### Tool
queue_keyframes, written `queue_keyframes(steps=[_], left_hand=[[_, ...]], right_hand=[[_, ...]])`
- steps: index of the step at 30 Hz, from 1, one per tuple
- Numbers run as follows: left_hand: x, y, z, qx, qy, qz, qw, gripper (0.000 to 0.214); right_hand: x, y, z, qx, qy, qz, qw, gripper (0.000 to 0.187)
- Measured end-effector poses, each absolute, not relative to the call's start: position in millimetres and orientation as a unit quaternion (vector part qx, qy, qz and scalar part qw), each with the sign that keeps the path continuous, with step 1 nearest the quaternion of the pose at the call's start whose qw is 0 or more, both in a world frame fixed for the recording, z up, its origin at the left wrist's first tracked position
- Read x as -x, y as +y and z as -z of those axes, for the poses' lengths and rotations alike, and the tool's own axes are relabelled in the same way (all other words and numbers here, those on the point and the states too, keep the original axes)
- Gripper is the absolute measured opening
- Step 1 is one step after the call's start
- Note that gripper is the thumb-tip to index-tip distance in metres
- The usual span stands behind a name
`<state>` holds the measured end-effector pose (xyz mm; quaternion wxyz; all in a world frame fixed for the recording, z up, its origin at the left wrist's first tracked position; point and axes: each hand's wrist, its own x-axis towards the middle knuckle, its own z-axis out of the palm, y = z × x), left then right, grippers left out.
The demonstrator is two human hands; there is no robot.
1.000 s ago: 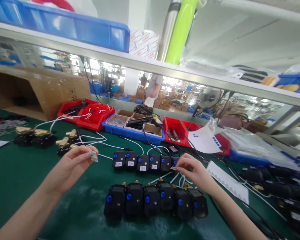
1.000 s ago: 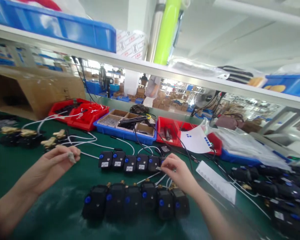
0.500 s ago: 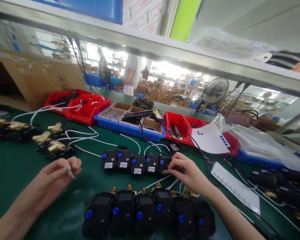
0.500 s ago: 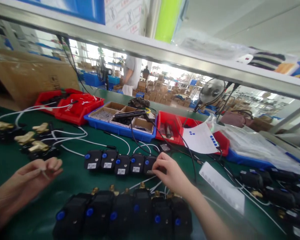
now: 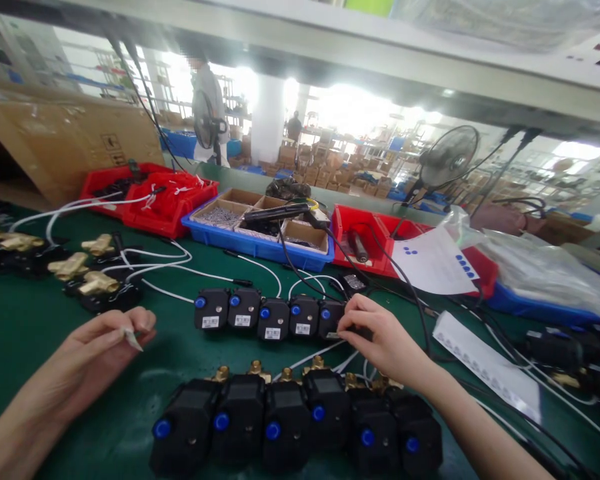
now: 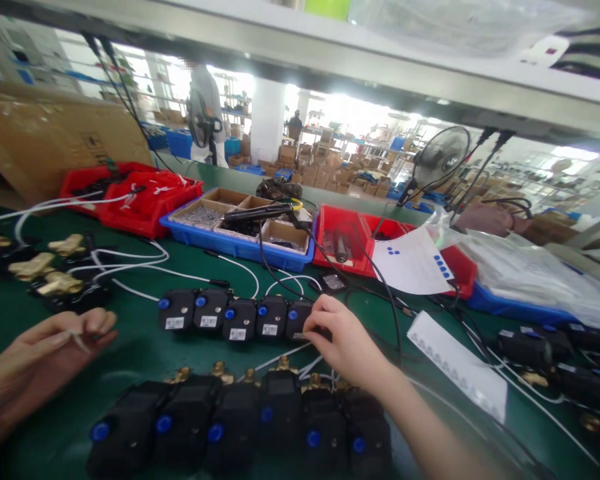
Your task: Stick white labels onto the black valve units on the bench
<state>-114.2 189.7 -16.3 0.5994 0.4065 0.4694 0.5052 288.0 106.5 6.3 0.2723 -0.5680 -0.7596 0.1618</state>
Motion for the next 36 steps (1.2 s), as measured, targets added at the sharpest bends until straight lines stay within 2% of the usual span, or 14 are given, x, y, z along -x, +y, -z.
queue_keyframes(steps=[22, 36], left_hand=[[116.6, 192.5, 17.6, -0.412, 0.473, -0.501, 0.596, 0.041], [112.1, 192.3, 20.9, -0.412, 0.459, -0.528, 0.584, 0.045]], right_hand=[[-285.9, 105.3, -4.6, 0.564, -0.776, -0.114, 0.259, 0.016], [-277.1, 108.6, -9.2, 0.567, -0.807, -0.025, 0.164, 0.017]])
